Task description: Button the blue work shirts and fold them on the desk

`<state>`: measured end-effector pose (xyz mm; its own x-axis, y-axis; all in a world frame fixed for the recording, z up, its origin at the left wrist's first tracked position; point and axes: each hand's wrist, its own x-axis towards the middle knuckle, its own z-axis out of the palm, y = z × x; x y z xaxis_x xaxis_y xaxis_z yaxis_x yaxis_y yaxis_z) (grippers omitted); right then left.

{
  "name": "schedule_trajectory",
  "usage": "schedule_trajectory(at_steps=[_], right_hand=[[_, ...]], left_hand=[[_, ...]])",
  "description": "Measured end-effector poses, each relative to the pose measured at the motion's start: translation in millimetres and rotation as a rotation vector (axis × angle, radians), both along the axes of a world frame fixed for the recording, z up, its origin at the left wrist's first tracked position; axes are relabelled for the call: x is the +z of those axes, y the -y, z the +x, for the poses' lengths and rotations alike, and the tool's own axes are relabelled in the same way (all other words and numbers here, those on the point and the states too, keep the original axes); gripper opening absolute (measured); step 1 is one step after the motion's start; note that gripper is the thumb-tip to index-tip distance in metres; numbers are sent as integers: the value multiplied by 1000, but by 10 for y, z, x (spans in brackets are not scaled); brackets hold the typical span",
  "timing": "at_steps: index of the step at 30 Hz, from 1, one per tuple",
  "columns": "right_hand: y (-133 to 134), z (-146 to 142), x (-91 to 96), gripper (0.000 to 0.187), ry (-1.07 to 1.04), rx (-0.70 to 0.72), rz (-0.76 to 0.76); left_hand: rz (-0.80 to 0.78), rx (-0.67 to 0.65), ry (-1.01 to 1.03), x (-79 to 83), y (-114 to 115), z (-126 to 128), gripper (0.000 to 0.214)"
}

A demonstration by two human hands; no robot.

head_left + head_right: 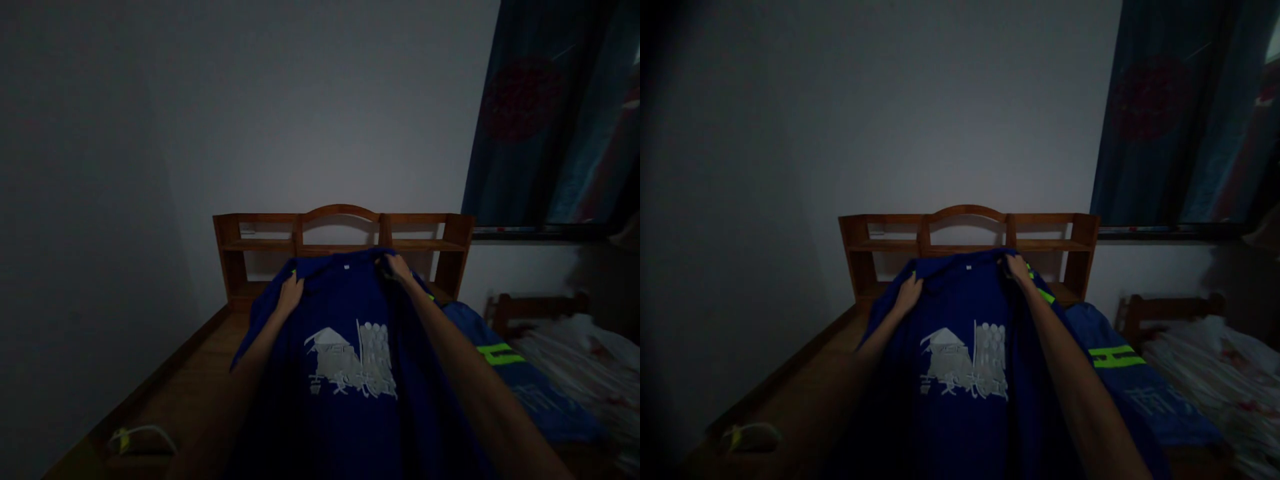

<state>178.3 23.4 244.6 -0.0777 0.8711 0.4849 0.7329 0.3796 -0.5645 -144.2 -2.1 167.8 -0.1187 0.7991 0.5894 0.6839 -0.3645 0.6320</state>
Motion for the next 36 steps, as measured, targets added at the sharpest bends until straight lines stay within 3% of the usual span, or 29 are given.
schedule_trajectory(at_steps=[3,6,9,11,13,16,20,24,27,29,32,34,36], right_hand=[[-180,-24,-667,22,80,65,-149],[-157,30,-1186,22,143,99,-210],[123,117,-1600,43,186,66,-121],[428,153,-1862,45,297,11,50],[762,157,-2116,41,415,-21,110],[1152,139,-2407,40,548,-114,62],[1238,194,-2531,33,528,-174,-122],[1049,332,-2454,30,213,-89,-289],[984,350,-2352,37,-132,67,-228],[1014,280,-2307,38,-179,122,-160],[1137,139,-2308,33,36,131,-99],[1240,156,-2330,29,166,131,-73],[1331,369,-2335,28,208,65,-14]], left_hand=[[-307,-30,-31,-684,-231,-146,47],[-440,-46,-157,-1111,-294,-303,62],[-368,17,-343,-1289,-161,-390,63],[-357,88,-458,-1332,24,-375,62],[-444,145,-554,-1360,233,-305,63],[-628,189,-669,-1401,464,-173,53],[-682,217,-694,-1409,528,-116,32],[-625,203,-481,-1182,504,-155,45],[-454,113,-320,-934,515,-8,54],[-371,25,-229,-879,544,236,53],[-415,-232,-165,-1039,648,665,47],[-434,-372,-164,-1206,758,790,43],[-342,-312,-151,-1302,881,645,41]])
